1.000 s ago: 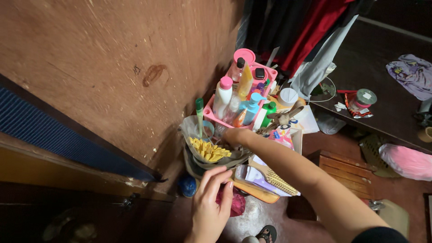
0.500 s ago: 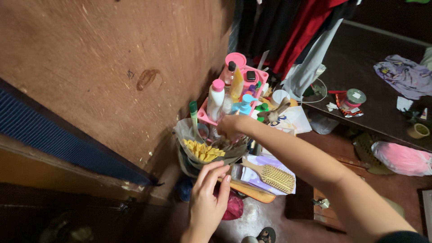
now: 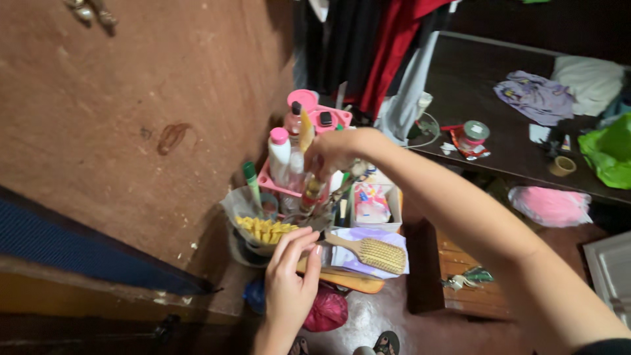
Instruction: The person sits on the floor and cleans a cylindrical decorative item containing a rose and gold accents using a tissue. They wipe the surface repeatedly, rotating the item to clean different sections.
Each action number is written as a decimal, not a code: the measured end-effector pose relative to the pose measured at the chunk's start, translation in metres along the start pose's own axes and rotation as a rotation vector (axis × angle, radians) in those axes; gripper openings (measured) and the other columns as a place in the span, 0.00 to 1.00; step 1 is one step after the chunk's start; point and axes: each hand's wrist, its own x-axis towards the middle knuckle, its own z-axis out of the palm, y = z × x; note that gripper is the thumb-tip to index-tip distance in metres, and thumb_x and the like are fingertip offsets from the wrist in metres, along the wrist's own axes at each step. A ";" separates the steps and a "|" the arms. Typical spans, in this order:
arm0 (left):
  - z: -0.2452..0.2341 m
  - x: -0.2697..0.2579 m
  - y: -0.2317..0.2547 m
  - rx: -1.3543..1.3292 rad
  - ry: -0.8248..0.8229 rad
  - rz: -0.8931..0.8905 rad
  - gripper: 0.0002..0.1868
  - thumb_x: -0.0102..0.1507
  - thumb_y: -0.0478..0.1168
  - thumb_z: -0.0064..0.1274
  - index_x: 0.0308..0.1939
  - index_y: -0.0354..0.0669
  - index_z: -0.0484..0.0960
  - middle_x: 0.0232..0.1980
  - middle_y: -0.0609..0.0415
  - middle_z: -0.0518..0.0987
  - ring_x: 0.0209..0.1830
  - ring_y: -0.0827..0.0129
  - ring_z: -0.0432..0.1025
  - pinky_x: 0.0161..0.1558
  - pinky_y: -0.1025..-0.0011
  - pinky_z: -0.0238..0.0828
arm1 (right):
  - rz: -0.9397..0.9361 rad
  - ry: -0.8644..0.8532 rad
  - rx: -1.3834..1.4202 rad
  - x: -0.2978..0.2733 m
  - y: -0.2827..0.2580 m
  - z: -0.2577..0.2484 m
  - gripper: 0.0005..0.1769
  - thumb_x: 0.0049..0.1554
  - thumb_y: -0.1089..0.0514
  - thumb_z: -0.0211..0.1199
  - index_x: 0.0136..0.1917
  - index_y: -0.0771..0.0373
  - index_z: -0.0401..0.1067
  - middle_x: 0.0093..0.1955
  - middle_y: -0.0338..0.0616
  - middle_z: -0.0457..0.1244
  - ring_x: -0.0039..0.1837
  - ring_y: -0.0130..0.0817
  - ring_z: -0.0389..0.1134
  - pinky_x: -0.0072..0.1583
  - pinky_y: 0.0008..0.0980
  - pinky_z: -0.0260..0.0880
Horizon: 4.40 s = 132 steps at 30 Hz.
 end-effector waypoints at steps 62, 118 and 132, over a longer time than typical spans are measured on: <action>0.440 0.051 0.029 -0.318 -0.631 -0.194 0.23 0.51 0.39 0.70 0.48 0.40 0.83 0.42 0.54 0.87 0.42 0.70 0.80 0.48 0.69 0.76 | 0.352 0.362 0.897 -0.431 0.297 0.070 0.43 0.51 0.40 0.70 0.73 0.62 0.65 0.65 0.41 0.67 0.66 0.29 0.66 0.67 0.34 0.65; 0.584 -0.015 0.013 -0.478 0.080 -0.732 0.18 0.58 0.30 0.63 0.52 0.34 0.80 0.39 0.55 0.84 0.35 0.77 0.76 0.38 0.76 0.74 | -0.150 -0.023 1.044 -0.342 0.510 0.116 0.23 0.62 0.49 0.63 0.64 0.65 0.72 0.52 0.35 0.67 0.52 0.23 0.69 0.56 0.28 0.72; 0.671 -0.021 0.044 -0.455 0.514 -0.740 0.19 0.57 0.31 0.64 0.53 0.35 0.81 0.38 0.54 0.85 0.32 0.76 0.77 0.34 0.74 0.76 | -0.153 -0.293 0.825 -0.321 0.561 0.091 0.20 0.60 0.45 0.61 0.61 0.55 0.75 0.51 0.31 0.69 0.51 0.20 0.69 0.50 0.24 0.69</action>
